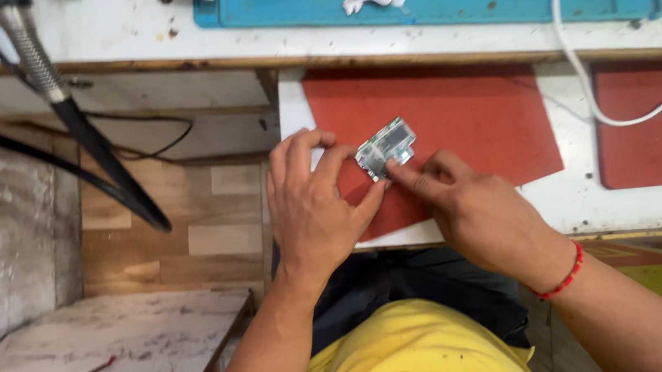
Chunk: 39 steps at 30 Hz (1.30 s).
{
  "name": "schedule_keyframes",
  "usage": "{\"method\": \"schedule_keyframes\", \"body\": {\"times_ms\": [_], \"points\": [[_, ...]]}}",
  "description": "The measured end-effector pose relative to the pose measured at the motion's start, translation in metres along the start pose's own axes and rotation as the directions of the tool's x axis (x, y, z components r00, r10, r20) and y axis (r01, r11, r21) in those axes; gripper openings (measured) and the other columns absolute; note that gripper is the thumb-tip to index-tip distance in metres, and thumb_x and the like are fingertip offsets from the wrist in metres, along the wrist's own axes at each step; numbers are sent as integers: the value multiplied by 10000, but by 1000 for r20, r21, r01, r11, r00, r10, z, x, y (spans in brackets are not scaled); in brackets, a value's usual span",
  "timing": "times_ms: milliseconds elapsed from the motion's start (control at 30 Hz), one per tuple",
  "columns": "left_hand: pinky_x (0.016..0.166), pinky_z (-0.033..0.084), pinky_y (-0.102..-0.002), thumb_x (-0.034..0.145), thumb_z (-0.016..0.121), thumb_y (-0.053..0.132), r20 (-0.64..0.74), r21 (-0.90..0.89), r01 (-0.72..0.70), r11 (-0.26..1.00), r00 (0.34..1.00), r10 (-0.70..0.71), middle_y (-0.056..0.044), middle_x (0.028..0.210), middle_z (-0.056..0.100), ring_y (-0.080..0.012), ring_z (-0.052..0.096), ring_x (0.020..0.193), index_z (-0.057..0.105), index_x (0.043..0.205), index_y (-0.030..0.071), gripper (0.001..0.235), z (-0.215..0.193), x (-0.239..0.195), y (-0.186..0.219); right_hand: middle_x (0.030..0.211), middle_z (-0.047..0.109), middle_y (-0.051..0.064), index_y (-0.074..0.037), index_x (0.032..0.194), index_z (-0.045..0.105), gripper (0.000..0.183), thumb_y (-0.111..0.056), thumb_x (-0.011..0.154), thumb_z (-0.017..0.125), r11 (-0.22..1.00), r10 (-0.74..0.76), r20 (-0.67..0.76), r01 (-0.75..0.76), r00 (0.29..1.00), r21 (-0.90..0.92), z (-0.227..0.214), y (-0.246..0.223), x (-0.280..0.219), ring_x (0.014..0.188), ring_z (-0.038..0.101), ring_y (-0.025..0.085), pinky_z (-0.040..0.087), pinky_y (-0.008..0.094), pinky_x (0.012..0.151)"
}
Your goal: The person cleans a small green circuit board using a purple toothbrush. They scrub the surface of the board repeatedly on a red mat, flipping it over to clean different sides. The workspace is cluttered with various electronic components and tools.
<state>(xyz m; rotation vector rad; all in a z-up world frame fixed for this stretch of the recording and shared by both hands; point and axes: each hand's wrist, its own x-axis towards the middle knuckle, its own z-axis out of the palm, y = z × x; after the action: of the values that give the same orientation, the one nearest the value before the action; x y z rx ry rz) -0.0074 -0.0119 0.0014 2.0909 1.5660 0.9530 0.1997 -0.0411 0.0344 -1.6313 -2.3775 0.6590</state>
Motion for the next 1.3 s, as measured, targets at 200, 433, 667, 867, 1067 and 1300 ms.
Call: {"method": "schedule_keyframes", "body": {"times_ms": [200,433,667,867,1067,1300], "points": [[1015,430,-492,686,924,340,10,-14,-11,1000,1000,11,-65,1202,582,-323,503,1225,745,1014,101,443,1,-1,-1,1049,652,163,-183,1430,609,573,-18,882,577,988,137,-133,-145,982,-48,0,-1,6,686,669,393,538,499,610],[1009,446,-474,692,926,336,23,-27,13,1000,1000,-12,-53,1185,579,-310,512,1205,759,1020,116,428,0,-1,0,1063,652,168,-170,1450,590,606,3,870,566,992,74,-125,-86,989,-93,4,4,10,694,671,392,544,489,603],[1010,456,-467,650,958,316,3,-74,9,997,1000,-8,-81,1177,593,-331,518,1191,714,1057,86,527,1,3,-2,1025,646,153,-182,1418,604,567,-36,872,562,990,91,-23,-93,996,-105,-6,-2,-5,679,679,379,553,474,595],[1006,469,-457,614,976,260,0,-134,53,990,999,-53,-106,1194,595,-350,523,1181,659,1165,66,665,2,6,-1,1093,619,184,-156,1448,572,606,-13,861,528,983,77,1,-76,997,-169,5,-11,17,695,669,407,547,484,579],[985,468,-469,577,985,222,-32,-149,55,987,998,-61,-137,1206,579,-371,520,1165,644,1198,51,728,0,6,-6,1070,629,176,-179,1440,579,614,-2,855,515,995,44,-13,-45,999,-94,-3,-16,14,734,680,404,548,499,588],[993,471,-460,610,978,291,6,-120,41,992,999,-40,-111,1207,586,-345,524,1175,686,1166,63,668,-2,2,-3,1092,632,180,-160,1449,569,703,57,785,490,996,-15,-41,11,999,-94,-2,-8,-4,737,690,382,560,483,606]]}}
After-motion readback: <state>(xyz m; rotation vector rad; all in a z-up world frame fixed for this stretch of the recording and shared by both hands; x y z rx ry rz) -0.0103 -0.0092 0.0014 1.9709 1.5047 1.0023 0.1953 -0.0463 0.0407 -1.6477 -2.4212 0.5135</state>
